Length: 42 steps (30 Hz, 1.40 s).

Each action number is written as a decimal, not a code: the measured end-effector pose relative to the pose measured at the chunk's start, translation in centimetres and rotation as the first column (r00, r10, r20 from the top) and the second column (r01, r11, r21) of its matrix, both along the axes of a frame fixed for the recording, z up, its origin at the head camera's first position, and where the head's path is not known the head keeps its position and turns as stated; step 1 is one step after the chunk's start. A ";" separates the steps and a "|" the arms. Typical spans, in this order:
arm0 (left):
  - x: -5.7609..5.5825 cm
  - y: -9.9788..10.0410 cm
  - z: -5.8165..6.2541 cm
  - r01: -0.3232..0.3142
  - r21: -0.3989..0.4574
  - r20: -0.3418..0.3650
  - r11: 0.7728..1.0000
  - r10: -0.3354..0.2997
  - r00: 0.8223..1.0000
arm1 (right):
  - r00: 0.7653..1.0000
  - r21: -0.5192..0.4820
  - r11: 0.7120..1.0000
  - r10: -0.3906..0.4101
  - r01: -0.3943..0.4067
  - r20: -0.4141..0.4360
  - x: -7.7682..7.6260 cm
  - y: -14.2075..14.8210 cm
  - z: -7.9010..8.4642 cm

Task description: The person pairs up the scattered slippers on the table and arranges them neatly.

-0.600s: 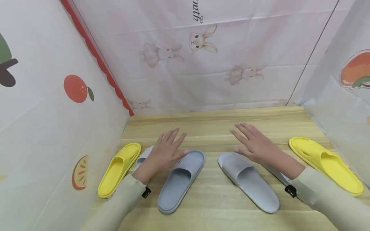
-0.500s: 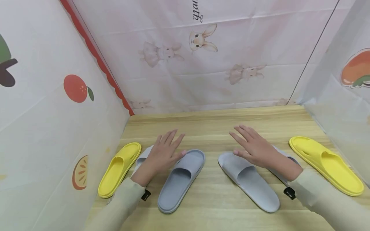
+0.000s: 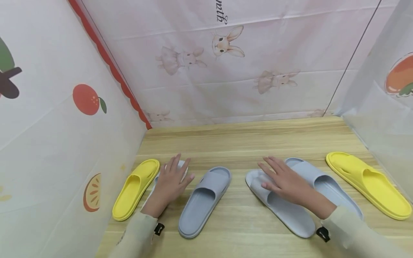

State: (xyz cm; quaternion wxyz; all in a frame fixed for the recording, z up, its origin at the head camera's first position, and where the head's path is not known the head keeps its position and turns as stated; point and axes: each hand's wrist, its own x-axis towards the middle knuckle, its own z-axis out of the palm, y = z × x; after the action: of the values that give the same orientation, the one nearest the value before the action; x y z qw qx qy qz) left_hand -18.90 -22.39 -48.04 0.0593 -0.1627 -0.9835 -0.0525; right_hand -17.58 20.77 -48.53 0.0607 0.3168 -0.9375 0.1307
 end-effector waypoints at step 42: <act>1.4 -4.9 -4.2 -0.088 0.168 0.071 0.982 0.077 0.994 | 0.991 -0.005 0.995 -0.102 0.102 -0.093 3.7 0.0 -3.9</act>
State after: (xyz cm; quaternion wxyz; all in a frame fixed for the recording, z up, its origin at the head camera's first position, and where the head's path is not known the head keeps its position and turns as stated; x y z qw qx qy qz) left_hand -17.50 -27.26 -52.25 0.0433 -0.1143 -0.9827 -0.1393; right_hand -13.83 20.79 -52.44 0.1107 0.2743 -0.9486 0.1128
